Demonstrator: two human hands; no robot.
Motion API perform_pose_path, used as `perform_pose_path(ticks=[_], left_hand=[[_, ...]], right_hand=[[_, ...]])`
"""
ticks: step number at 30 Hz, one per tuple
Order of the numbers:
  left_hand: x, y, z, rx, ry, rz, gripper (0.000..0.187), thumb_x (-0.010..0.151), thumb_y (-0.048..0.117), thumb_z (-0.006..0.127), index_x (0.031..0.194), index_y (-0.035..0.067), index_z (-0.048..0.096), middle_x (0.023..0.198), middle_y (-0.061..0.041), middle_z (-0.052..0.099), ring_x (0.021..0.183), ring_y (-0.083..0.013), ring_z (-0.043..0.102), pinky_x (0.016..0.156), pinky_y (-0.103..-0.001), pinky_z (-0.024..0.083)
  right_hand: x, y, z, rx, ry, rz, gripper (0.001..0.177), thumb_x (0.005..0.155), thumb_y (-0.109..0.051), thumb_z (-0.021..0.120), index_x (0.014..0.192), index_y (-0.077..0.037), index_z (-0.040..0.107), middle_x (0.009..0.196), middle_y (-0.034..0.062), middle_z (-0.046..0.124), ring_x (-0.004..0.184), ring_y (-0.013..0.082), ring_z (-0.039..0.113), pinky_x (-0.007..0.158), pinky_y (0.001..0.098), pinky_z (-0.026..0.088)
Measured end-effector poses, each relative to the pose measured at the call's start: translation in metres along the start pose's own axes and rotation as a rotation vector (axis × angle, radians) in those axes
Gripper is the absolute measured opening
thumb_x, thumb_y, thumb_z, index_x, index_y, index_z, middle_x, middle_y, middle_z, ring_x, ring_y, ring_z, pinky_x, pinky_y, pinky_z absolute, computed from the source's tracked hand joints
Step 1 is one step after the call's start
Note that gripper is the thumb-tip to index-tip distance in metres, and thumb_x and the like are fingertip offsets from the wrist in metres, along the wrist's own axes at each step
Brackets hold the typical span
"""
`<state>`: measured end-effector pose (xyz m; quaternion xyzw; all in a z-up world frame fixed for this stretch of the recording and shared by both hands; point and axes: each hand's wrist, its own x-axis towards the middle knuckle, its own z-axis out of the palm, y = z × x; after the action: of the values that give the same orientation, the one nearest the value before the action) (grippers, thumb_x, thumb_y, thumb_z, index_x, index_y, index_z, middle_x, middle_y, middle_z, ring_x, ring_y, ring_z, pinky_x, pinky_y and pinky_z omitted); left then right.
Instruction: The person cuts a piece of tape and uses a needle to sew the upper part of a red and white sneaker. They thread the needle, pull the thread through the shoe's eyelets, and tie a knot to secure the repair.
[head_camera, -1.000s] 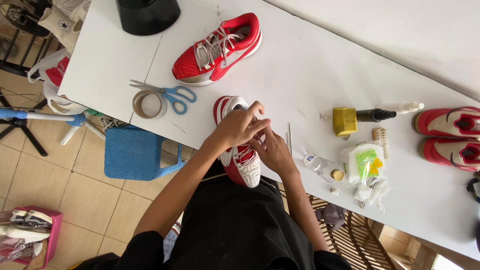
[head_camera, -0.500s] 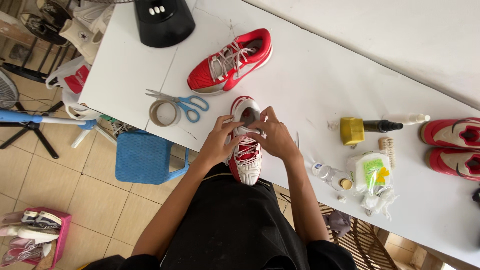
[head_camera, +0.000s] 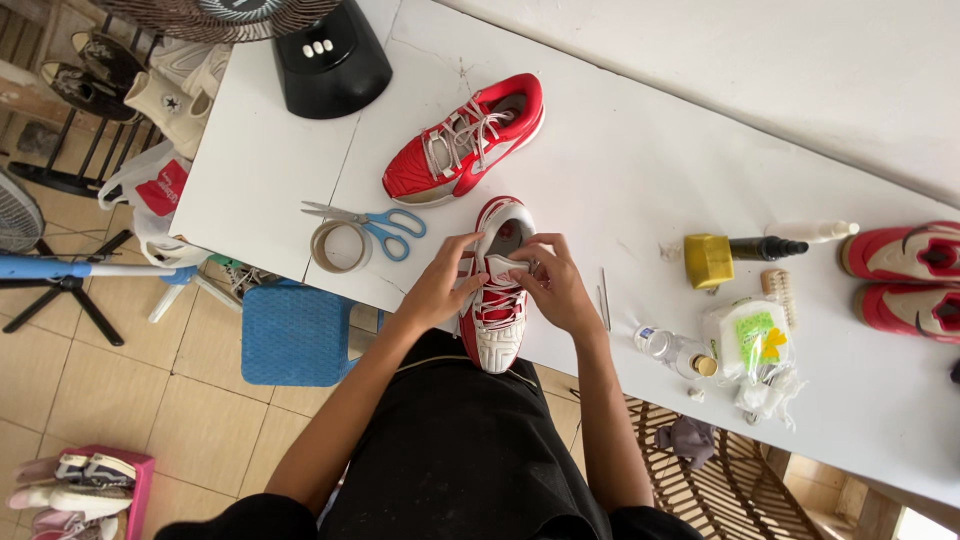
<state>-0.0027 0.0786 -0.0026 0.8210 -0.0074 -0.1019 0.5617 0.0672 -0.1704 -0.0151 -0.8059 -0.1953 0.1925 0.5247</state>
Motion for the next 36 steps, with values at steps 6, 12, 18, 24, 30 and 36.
perform_pose_path(ticks=[6, 12, 18, 24, 30, 36], left_hand=[[-0.036, -0.035, 0.034, 0.391, 0.055, 0.218, 0.015, 0.106, 0.023, 0.077, 0.117, 0.014, 0.077, 0.102, -0.005, 0.069, 0.091, -0.0275, 0.076, 0.074, -0.039, 0.065], [-0.044, -0.033, 0.029, 0.116, 0.024, 0.109, 0.019, 0.102, 0.01, 0.079, 0.12, 0.01, 0.084, 0.108, -0.01, 0.077, 0.098, -0.0276, 0.08, 0.083, -0.039, 0.067], [-0.046, -0.036, 0.033, 0.132, 0.116, 0.146, 0.013, 0.103, 0.01, 0.082, 0.114, 0.012, 0.088, 0.107, -0.005, 0.08, 0.098, -0.0256, 0.082, 0.081, -0.036, 0.069], [-0.041, -0.006, 0.037, 0.343, 0.163, 0.215, 0.016, 0.103, 0.025, 0.083, 0.116, 0.016, 0.083, 0.106, -0.003, 0.073, 0.091, -0.0247, 0.077, 0.076, -0.04, 0.065], [-0.027, -0.039, 0.072, 0.528, 0.197, 0.243, 0.007, 0.104, 0.024, 0.078, 0.106, 0.019, 0.081, 0.098, 0.003, 0.068, 0.087, -0.0207, 0.074, 0.073, -0.035, 0.061], [-0.028, -0.025, 0.077, 0.584, 0.197, 0.15, 0.012, 0.1, 0.027, 0.078, 0.099, 0.015, 0.075, 0.094, 0.0, 0.062, 0.091, -0.0261, 0.07, 0.076, -0.043, 0.058]], right_hand=[[-0.038, -0.021, 0.0, -0.23, 0.403, 0.046, 0.024, 0.095, -0.01, 0.088, 0.116, -0.009, 0.077, 0.12, 0.0094, 0.06, 0.101, 0.0311, 0.076, 0.094, 0.0406, 0.062], [-0.044, -0.008, 0.024, -0.437, 0.19, -0.172, 0.013, 0.092, -0.021, 0.09, 0.104, -0.024, 0.086, 0.099, 0.0005, 0.066, 0.091, 0.0258, 0.068, 0.088, 0.0412, 0.053], [-0.035, 0.017, 0.038, -0.607, 0.115, -0.276, 0.004, 0.099, -0.022, 0.084, 0.1, -0.02, 0.08, 0.096, -0.001, 0.064, 0.089, 0.0241, 0.065, 0.089, 0.0392, 0.05], [-0.033, -0.014, 0.022, -0.439, 0.021, -0.226, 0.008, 0.097, -0.011, 0.084, 0.104, -0.016, 0.083, 0.101, 0.0025, 0.071, 0.09, 0.0249, 0.071, 0.092, 0.0403, 0.053], [-0.045, 0.014, -0.009, -0.2, 0.278, 0.018, 0.018, 0.1, 0.001, 0.079, 0.108, -0.016, 0.082, 0.099, 0.003, 0.076, 0.081, 0.0234, 0.075, 0.08, 0.0353, 0.058], [-0.051, 0.006, -0.01, -0.173, 0.177, 0.049, 0.015, 0.096, -0.001, 0.082, 0.107, -0.013, 0.083, 0.098, 0.0076, 0.08, 0.084, 0.0308, 0.081, 0.08, 0.0396, 0.061]])
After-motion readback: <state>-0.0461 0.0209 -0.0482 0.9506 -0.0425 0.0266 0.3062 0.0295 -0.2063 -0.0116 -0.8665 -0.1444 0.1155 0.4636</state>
